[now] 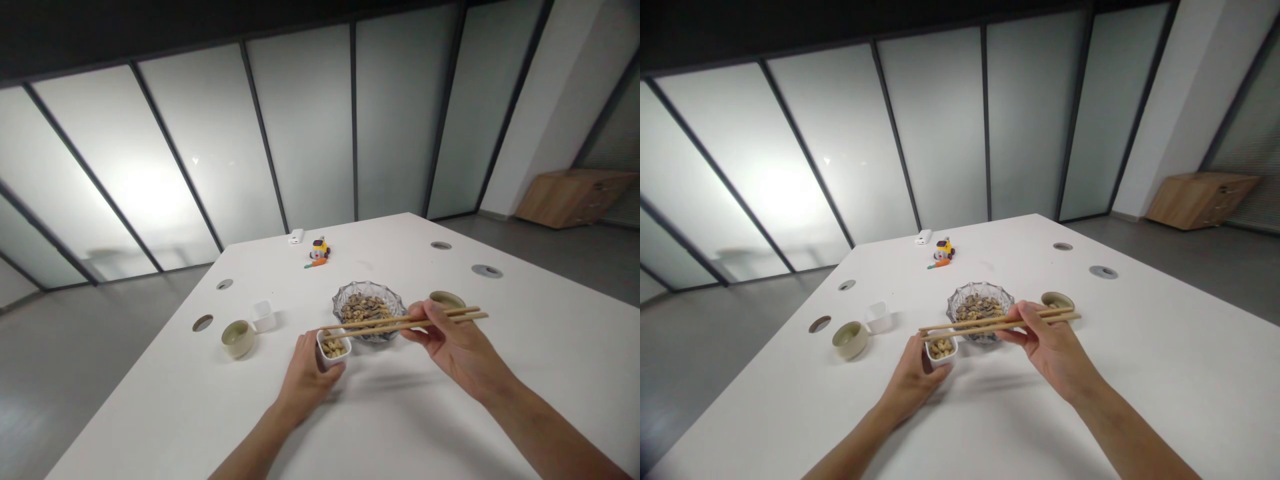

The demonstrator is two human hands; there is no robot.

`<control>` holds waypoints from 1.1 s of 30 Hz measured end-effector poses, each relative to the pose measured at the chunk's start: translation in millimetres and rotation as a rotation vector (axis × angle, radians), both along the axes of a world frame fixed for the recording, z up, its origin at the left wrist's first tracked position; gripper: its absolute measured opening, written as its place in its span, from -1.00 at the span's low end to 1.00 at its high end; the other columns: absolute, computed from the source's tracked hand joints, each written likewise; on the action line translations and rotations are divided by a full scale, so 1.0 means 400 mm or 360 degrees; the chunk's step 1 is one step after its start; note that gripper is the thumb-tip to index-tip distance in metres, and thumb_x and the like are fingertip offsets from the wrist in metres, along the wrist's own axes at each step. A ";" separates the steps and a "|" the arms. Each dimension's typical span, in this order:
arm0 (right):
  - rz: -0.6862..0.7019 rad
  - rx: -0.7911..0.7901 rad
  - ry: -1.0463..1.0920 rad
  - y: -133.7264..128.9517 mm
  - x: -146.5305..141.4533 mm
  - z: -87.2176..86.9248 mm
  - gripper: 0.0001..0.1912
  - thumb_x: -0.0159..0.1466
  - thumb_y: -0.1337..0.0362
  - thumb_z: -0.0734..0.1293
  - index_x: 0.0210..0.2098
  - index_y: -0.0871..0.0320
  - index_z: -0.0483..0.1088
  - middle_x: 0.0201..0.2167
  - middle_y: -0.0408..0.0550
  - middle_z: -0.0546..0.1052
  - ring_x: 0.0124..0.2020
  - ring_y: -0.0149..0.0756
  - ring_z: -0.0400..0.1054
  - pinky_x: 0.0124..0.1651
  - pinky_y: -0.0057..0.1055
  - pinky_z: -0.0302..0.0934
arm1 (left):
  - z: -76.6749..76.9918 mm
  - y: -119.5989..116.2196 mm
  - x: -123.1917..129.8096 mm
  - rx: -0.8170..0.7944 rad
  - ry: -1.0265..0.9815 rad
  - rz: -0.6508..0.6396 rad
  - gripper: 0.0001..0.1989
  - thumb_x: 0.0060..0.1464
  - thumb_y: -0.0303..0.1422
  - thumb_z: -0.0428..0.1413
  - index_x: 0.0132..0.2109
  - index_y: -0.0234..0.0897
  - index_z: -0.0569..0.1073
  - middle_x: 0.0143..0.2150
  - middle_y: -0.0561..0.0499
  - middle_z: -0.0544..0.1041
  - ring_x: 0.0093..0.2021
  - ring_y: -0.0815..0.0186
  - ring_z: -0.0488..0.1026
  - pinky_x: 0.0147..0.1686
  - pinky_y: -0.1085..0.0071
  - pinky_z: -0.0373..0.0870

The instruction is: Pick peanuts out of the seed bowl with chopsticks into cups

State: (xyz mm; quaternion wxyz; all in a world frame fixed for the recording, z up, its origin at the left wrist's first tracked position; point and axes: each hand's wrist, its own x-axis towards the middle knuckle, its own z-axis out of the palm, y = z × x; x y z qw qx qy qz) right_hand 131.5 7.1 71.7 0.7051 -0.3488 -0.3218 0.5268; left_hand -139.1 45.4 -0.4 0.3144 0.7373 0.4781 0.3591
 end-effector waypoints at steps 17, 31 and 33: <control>-0.0930 0.0578 -0.1774 0.023 0.052 -0.048 -0.59 0.46 -0.10 0.32 -0.35 0.00 0.57 -0.34 -0.02 0.59 -0.24 -0.11 0.48 -0.11 -0.17 0.35 | 0.009 -0.004 -0.002 -0.0047 0.0141 0.0028 -0.59 0.08 -0.36 0.27 0.10 -0.18 0.45 0.01 -0.06 0.50 0.04 0.10 0.42 0.08 0.19 0.37; -0.0618 0.0643 -0.1903 0.058 0.063 -0.100 -0.64 0.48 -0.04 0.31 -0.30 0.01 0.56 -0.31 -0.04 0.56 -0.29 -0.17 0.45 -0.17 -0.24 0.33 | 0.016 -0.004 0.007 -0.0043 0.0148 0.0040 -0.61 0.06 -0.35 0.28 0.06 -0.19 0.46 0.00 -0.05 0.51 0.04 0.09 0.42 0.09 0.19 0.36; -0.0618 0.0649 -0.1933 0.056 0.064 -0.099 -0.64 0.49 -0.04 0.31 -0.30 0.01 0.56 -0.30 -0.03 0.56 -0.29 -0.17 0.45 -0.17 -0.23 0.33 | 0.018 -0.005 0.008 -0.0049 0.0143 0.0034 -0.60 0.05 -0.35 0.28 0.06 -0.19 0.47 0.00 -0.05 0.51 0.05 0.09 0.41 0.09 0.19 0.35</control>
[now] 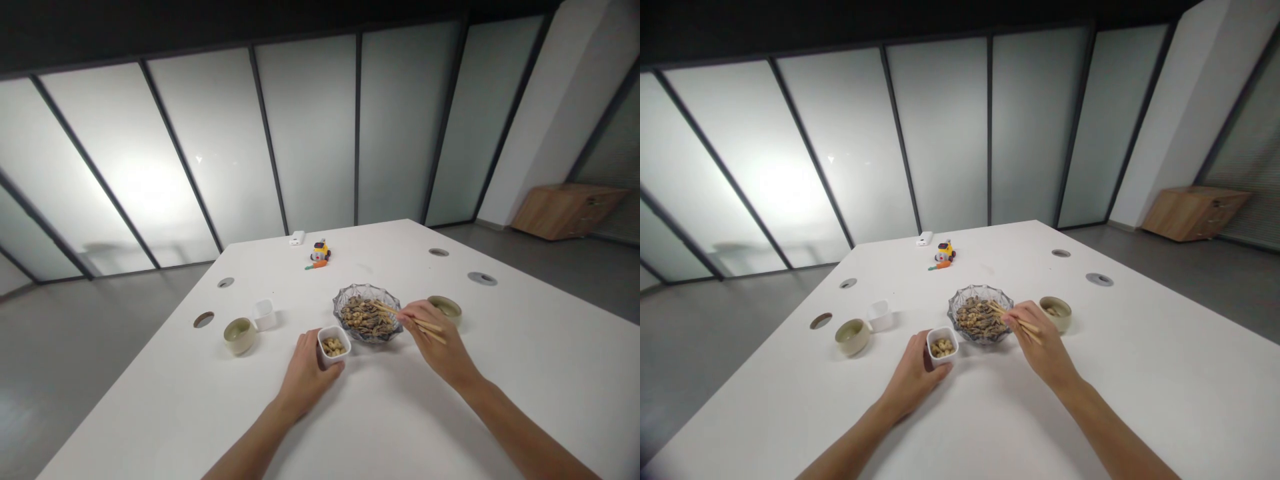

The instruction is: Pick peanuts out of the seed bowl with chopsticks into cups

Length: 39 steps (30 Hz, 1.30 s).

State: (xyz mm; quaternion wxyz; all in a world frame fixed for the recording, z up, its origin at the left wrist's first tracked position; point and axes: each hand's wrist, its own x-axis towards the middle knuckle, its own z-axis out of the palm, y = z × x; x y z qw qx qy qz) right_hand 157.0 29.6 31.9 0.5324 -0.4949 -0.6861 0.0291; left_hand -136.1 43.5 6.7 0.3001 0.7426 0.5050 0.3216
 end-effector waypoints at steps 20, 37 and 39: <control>0.0112 0.0039 -0.0023 -0.007 0.008 -0.001 -0.81 0.46 0.09 0.38 -0.25 -0.02 0.56 -0.29 -0.06 0.56 -0.29 -0.17 0.47 -0.18 -0.23 0.32 | 0.005 -0.001 0.001 -0.0031 0.0018 0.0010 -0.52 0.04 -0.35 0.30 0.13 -0.22 0.46 0.03 -0.09 0.51 0.06 0.07 0.43 0.10 0.17 0.34; -0.0222 0.0337 -0.0225 -0.005 0.030 0.024 -0.71 0.51 0.07 0.31 -0.32 0.02 0.47 -0.40 -0.08 0.55 -0.35 -0.19 0.44 -0.20 -0.22 0.30 | 0.005 -0.002 -0.001 -0.0034 0.0004 -0.0005 -0.54 0.06 -0.34 0.30 0.11 -0.23 0.46 0.03 -0.10 0.50 0.06 0.07 0.41 0.08 0.18 0.34; -0.0136 0.0328 -0.0254 -0.007 0.025 0.025 -0.73 0.51 0.10 0.33 -0.32 0.02 0.46 -0.40 -0.10 0.54 -0.36 -0.21 0.43 -0.21 -0.24 0.29 | 0.007 -0.002 0.000 -0.0039 0.0008 -0.0005 -0.55 0.06 -0.35 0.30 0.11 -0.23 0.46 0.03 -0.09 0.50 0.06 0.07 0.41 0.09 0.17 0.33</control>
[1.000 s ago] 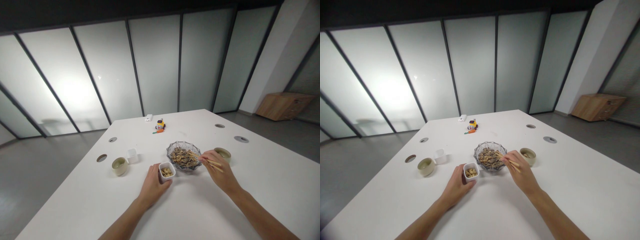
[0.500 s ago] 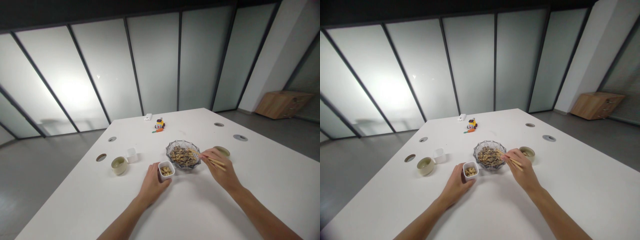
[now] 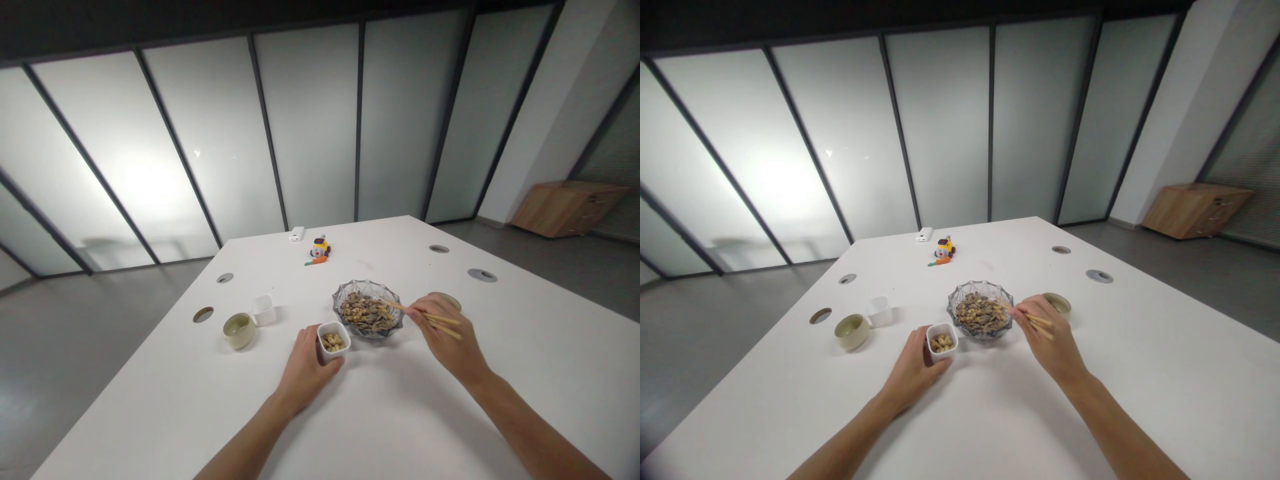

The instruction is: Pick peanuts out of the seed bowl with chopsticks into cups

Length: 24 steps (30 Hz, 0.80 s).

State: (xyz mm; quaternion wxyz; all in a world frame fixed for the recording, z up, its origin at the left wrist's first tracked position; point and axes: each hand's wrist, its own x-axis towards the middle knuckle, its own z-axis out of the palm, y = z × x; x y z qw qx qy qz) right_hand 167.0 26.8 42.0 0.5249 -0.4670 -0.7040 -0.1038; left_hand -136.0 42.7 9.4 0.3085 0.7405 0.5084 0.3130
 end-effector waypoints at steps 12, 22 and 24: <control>0.0349 -0.0214 0.0092 0.001 -0.007 -0.017 -0.91 0.48 0.26 0.38 -0.20 0.00 0.52 -0.25 -0.08 0.59 -0.27 -0.21 0.49 -0.18 -0.28 0.35 | -0.003 0.002 0.001 0.0003 0.0005 -0.0019 -0.55 0.05 -0.35 0.29 0.10 -0.22 0.46 0.03 -0.08 0.49 0.06 0.07 0.40 0.10 0.17 0.31; 0.0398 -0.0242 0.0094 0.005 -0.004 -0.025 -0.90 0.48 0.21 0.39 -0.19 0.00 0.56 -0.23 -0.06 0.60 -0.25 -0.20 0.52 -0.19 -0.30 0.38 | -0.009 0.007 -0.004 0.0014 -0.0010 -0.0028 -0.52 0.06 -0.33 0.29 0.14 -0.22 0.45 0.06 -0.09 0.49 0.09 0.06 0.39 0.14 0.16 0.30; 0.0383 -0.0229 0.0076 0.005 -0.003 -0.025 -0.87 0.48 0.20 0.38 -0.20 0.00 0.56 -0.24 -0.05 0.60 -0.27 -0.20 0.52 -0.20 -0.29 0.38 | -0.012 0.007 -0.004 0.0012 -0.0004 -0.0024 -0.52 0.06 -0.33 0.29 0.14 -0.23 0.44 0.05 -0.09 0.49 0.09 0.07 0.39 0.13 0.16 0.30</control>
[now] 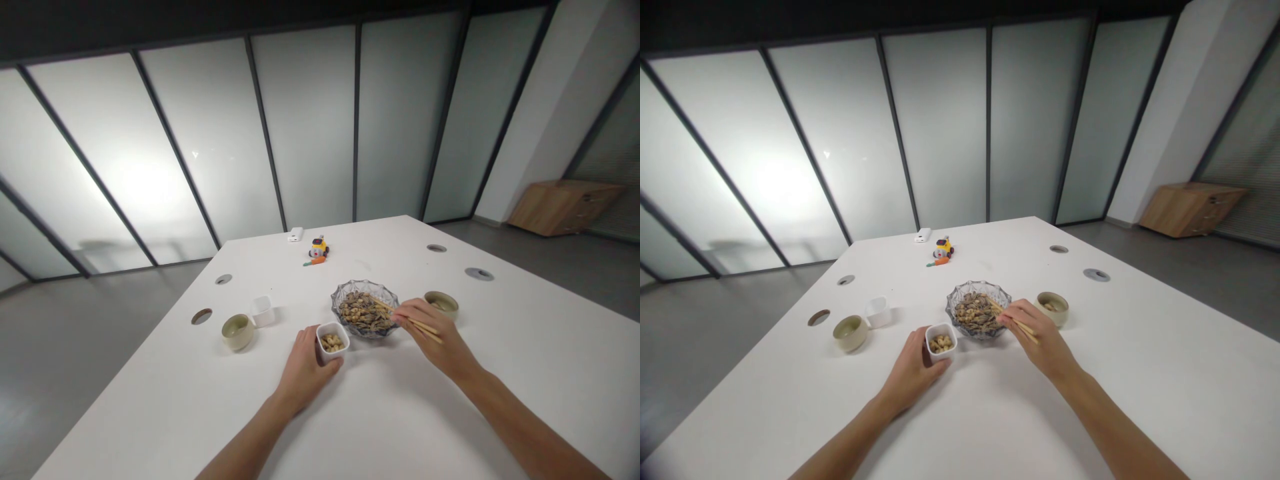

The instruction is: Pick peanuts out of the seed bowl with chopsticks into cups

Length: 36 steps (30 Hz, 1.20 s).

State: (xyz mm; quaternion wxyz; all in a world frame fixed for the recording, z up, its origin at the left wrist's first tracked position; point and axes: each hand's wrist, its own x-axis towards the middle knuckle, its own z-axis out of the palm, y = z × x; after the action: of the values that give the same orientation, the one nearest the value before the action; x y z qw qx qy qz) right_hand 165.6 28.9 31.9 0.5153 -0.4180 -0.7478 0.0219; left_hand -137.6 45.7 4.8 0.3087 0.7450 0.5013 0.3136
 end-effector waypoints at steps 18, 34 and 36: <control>0.0050 0.0074 -0.0087 0.010 -0.002 -0.002 -0.82 0.51 0.19 0.34 -0.16 0.02 0.60 -0.18 0.02 0.64 -0.22 -0.17 0.59 -0.19 -0.30 0.47 | 0.010 -0.007 0.003 -0.0014 0.0025 0.0033 -0.56 0.05 -0.35 0.30 0.09 -0.20 0.47 0.01 -0.07 0.51 0.04 0.10 0.43 0.09 0.20 0.34; 0.0102 -0.0025 -0.0054 0.004 -0.015 0.006 -0.79 0.50 0.11 0.35 -0.17 0.00 0.61 -0.17 0.03 0.68 -0.15 -0.09 0.60 -0.10 -0.18 0.53 | 0.004 -0.003 0.000 0.0020 0.0050 0.0018 -0.58 0.08 -0.35 0.30 0.09 -0.21 0.46 0.00 -0.06 0.52 0.02 0.11 0.43 0.06 0.22 0.34; 0.0123 -0.0006 -0.0056 0.006 -0.016 0.006 -0.81 0.49 0.13 0.36 -0.16 0.00 0.62 -0.17 0.02 0.67 -0.16 -0.10 0.60 -0.11 -0.20 0.52 | 0.004 -0.003 0.000 0.0017 0.0059 0.0017 -0.57 0.08 -0.35 0.30 0.10 -0.21 0.46 0.00 -0.06 0.51 0.01 0.11 0.42 0.04 0.23 0.33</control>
State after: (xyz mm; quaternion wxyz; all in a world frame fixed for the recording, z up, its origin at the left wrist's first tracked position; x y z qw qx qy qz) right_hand 159.0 31.3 34.1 0.5000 -0.3902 -0.7723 0.0359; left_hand -137.4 44.7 6.3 0.2936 0.7497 0.5092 0.3040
